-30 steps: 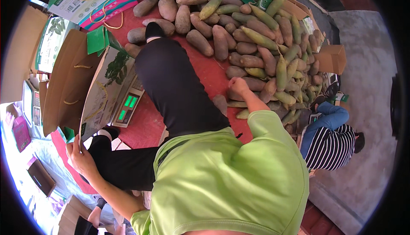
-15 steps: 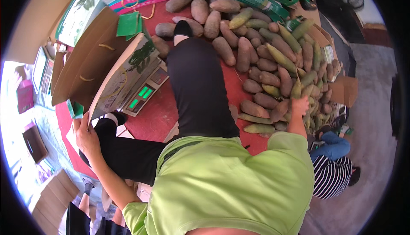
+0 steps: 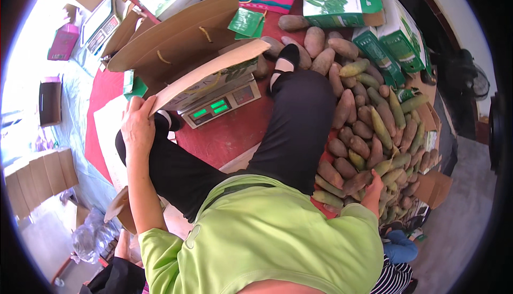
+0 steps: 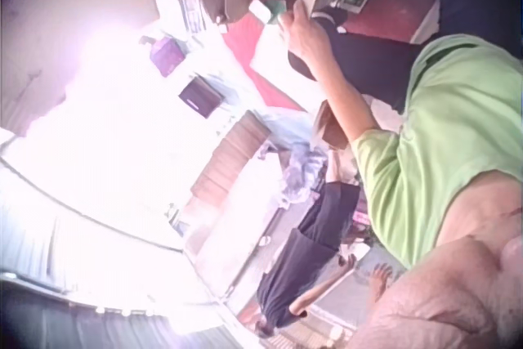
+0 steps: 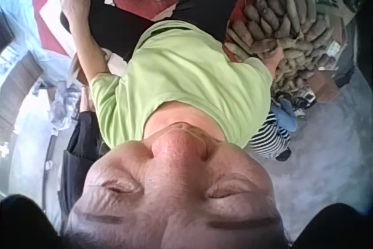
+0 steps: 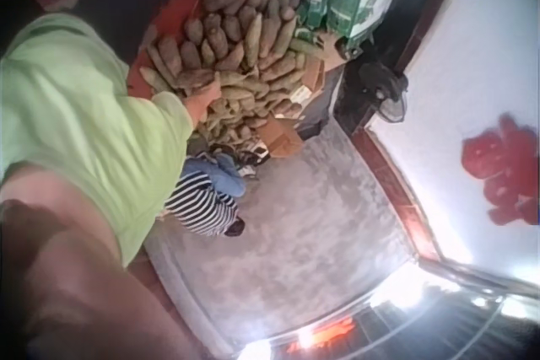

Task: The recorder is weighing and packing cucumbers into boxes for shipment.

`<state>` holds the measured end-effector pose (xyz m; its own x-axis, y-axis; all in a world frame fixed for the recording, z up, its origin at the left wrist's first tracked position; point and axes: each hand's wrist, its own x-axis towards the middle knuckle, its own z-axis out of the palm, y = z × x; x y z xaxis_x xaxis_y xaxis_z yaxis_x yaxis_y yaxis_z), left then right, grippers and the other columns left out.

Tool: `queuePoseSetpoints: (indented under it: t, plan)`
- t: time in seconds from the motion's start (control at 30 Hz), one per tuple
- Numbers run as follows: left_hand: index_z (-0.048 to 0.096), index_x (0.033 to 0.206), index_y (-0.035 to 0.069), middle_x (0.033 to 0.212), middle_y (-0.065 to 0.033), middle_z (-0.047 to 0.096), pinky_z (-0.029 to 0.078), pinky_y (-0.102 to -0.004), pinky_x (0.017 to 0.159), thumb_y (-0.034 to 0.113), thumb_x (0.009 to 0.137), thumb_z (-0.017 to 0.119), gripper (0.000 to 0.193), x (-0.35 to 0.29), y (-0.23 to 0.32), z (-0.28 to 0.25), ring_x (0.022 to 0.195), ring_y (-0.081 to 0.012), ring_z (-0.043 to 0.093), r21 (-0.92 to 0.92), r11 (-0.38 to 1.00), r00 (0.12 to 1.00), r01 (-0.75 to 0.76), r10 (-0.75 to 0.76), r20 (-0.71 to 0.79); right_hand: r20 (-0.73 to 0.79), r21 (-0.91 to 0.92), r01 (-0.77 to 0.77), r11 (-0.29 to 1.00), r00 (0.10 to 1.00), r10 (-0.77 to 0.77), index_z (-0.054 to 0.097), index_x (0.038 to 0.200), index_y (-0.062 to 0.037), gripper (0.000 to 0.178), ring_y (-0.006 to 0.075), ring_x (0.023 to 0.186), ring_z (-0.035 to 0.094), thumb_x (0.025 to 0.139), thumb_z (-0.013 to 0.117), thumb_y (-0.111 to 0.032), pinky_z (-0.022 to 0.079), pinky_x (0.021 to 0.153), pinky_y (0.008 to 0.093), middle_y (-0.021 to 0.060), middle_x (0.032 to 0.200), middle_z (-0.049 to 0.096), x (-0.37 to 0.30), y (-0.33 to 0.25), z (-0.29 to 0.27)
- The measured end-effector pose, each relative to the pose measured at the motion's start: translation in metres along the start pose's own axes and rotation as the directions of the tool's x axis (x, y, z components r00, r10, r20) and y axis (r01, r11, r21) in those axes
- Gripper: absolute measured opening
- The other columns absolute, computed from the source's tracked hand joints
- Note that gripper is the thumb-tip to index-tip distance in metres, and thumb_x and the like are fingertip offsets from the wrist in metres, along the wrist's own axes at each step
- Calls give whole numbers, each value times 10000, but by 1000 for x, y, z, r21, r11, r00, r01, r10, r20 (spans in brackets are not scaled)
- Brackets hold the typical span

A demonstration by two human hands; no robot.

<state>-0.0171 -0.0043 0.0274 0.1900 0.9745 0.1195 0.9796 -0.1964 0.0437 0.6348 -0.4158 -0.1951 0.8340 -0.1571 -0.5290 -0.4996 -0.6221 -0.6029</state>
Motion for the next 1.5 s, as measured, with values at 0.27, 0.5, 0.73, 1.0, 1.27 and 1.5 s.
queuePoseSetpoints:
  t: [0.27, 0.5, 0.73, 1.0, 1.27, 1.5]
  plan:
    - [643, 1110, 119, 911, -90, 551, 434, -394, 808, 30, 802, 571, 329, 8, -19, -15, 932, -278, 561, -111, 990, 992, -85, 95, 83, 409, -61, 1, 998, 912, 24, 614, 1080, -125, 427, 141, 751, 548, 699, 786, -209, 371, 584, 281, -11, 945, 616, -102, -79, 104]
    - [652, 1095, 96, 927, -108, 556, 453, -403, 804, 8, 797, 567, 322, 5, -28, -8, 931, -303, 560, -126, 989, 992, -81, 92, 82, 740, 255, 585, 770, 394, -545, 554, 1202, -1, 523, 142, 956, 581, 721, 740, -91, 456, 818, 278, 55, 1069, 621, -204, -206, 204]
    - [652, 1092, 104, 920, -93, 551, 467, -401, 794, 7, 798, 559, 324, 2, -28, -6, 943, -295, 562, -73, 994, 994, -87, 91, 52, 701, 465, 844, 268, -167, -693, 565, 1182, -11, 569, 198, 1064, 557, 654, 760, -94, 470, 878, 311, 84, 1078, 573, -376, -311, 263]
    - [642, 1099, 133, 935, -86, 550, 464, -401, 795, 51, 831, 519, 306, 0, -27, -6, 935, -282, 570, -32, 996, 995, -89, 90, 41, 609, 419, 783, -459, -618, -498, 599, 1110, -105, 551, 311, 999, 528, 598, 756, -236, 449, 874, 394, 114, 1025, 560, -501, -308, 337]
    - [643, 1095, 132, 927, -88, 548, 464, -409, 791, 48, 828, 521, 305, 1, -23, -6, 924, -287, 572, -33, 997, 996, -74, 76, 42, 789, 246, 711, -658, -542, -290, 645, 1073, -146, 322, 296, 1064, 543, 753, 609, -147, 478, 895, 430, 96, 1109, 575, -539, -261, 389]
    - [648, 1085, 122, 943, -83, 555, 466, -407, 801, 30, 828, 515, 303, 3, -24, -7, 935, -290, 573, -55, 997, 997, -61, 63, 36, 768, 449, 863, -232, -505, -394, 582, 1196, -92, 507, 259, 1010, 580, 734, 723, -247, 482, 865, 361, 113, 1125, 581, -505, -289, 379]
